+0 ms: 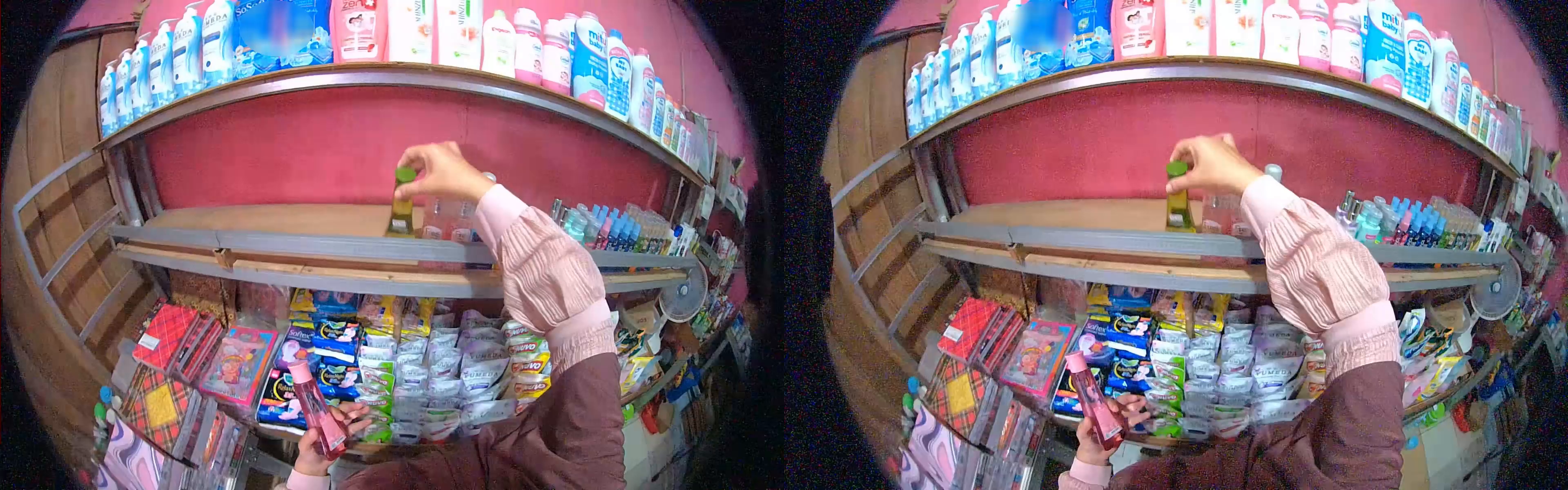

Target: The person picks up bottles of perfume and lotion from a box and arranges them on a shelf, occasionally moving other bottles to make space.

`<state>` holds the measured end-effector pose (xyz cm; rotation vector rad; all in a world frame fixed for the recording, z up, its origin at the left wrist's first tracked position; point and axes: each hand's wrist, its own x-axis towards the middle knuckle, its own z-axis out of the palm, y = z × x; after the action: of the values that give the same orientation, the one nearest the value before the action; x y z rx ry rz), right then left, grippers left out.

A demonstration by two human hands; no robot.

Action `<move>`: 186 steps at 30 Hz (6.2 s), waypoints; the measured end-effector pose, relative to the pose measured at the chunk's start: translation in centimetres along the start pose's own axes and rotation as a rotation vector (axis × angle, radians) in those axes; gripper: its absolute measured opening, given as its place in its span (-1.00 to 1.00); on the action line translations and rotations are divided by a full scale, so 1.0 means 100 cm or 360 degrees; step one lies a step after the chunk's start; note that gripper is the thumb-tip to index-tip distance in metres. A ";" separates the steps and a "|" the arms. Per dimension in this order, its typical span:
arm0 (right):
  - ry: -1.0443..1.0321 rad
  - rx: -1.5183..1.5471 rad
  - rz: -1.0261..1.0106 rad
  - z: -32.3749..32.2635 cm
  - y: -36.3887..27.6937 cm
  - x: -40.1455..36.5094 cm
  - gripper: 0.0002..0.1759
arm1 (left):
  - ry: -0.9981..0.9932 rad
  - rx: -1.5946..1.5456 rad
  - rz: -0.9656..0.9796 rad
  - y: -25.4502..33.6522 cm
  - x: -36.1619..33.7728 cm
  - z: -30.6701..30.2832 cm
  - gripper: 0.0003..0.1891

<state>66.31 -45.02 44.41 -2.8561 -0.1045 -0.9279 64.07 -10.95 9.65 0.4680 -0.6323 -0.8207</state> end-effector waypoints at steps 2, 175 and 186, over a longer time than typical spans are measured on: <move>-0.0206 -0.0131 0.0040 0.015 0.012 0.009 -0.48 | 0.0008 0.0016 -0.0023 0.010 0.009 -0.011 -0.40; 0.4348 -0.0623 0.1963 0.080 -0.607 -0.880 -0.58 | -0.3562 -0.0422 -0.2217 -0.417 -0.397 0.405 -0.75; 0.5640 -0.0942 0.1284 0.213 -0.724 -1.118 -0.45 | -0.3107 0.0223 -0.2254 -0.479 -0.446 0.439 -0.74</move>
<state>-19.50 27.08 -30.66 -1.5693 -0.9655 2.3747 -13.74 -10.74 -2.51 -0.0179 -2.2413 -2.6188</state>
